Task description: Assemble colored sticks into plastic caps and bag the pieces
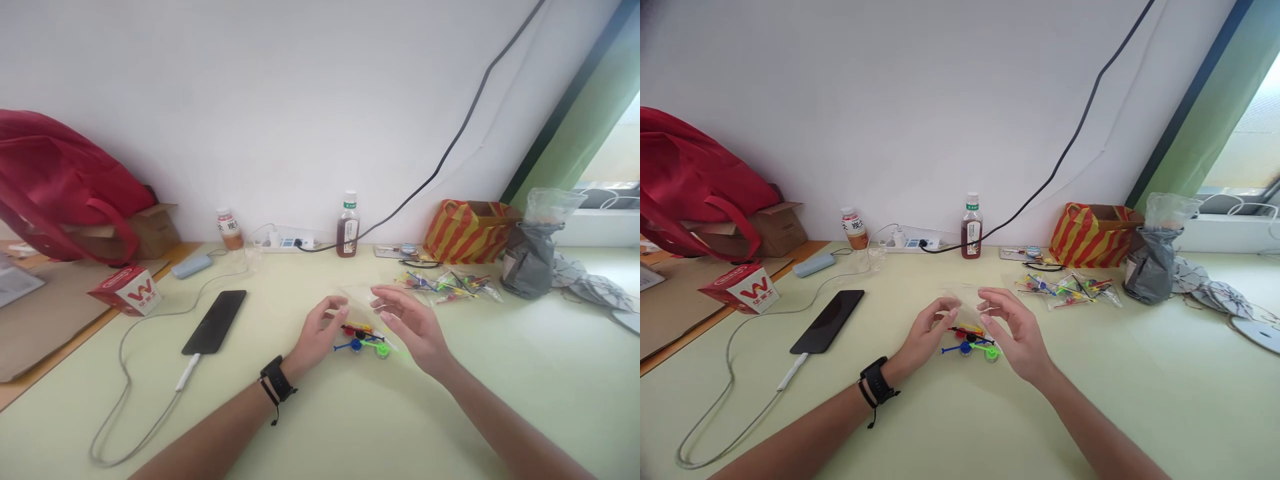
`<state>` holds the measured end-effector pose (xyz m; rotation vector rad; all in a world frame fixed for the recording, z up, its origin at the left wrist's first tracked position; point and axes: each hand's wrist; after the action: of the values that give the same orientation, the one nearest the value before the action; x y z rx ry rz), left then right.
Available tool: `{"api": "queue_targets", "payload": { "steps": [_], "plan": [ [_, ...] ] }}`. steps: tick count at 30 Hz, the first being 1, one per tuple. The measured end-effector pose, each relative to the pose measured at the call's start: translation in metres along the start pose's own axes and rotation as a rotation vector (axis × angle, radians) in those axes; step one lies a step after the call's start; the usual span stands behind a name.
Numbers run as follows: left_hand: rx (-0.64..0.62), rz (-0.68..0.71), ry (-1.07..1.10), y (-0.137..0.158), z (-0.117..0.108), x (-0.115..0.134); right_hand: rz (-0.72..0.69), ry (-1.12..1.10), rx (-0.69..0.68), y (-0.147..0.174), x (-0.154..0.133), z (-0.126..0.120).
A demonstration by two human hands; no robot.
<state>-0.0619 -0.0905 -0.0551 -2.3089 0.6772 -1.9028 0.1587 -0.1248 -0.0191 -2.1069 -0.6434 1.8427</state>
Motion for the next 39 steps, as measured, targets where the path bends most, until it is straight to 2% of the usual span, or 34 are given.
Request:
{"api": "queue_targets", "payload": {
  "steps": [4, 12, 27, 39],
  "plan": [
    [0.037, 0.054, -0.008, -0.002, -0.001, 0.002, 0.057, 0.002, 0.017, -0.002, 0.005, 0.001],
    [0.15, 0.049, 0.036, -0.002, -0.002, 0.004, 0.047, 0.094, -0.038, -0.003, 0.005, -0.002],
    [0.141, 0.039, 0.073, -0.003, -0.001, 0.001, 0.063, 0.128, -0.083, -0.004, 0.005, -0.003],
    [0.15, -0.019, 0.132, -0.004, -0.005, 0.007, 0.036, 0.142, 0.05, -0.007, 0.014, -0.009]
  ]
}}
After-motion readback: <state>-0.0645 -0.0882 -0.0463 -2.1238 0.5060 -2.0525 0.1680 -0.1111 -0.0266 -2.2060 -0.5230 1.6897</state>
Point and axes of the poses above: each hand's wrist, its own y-axis away from the middle knuckle, its own z-axis out of the palm, x = y × z, and after that the axes turned 4 degrees about z, right-handed
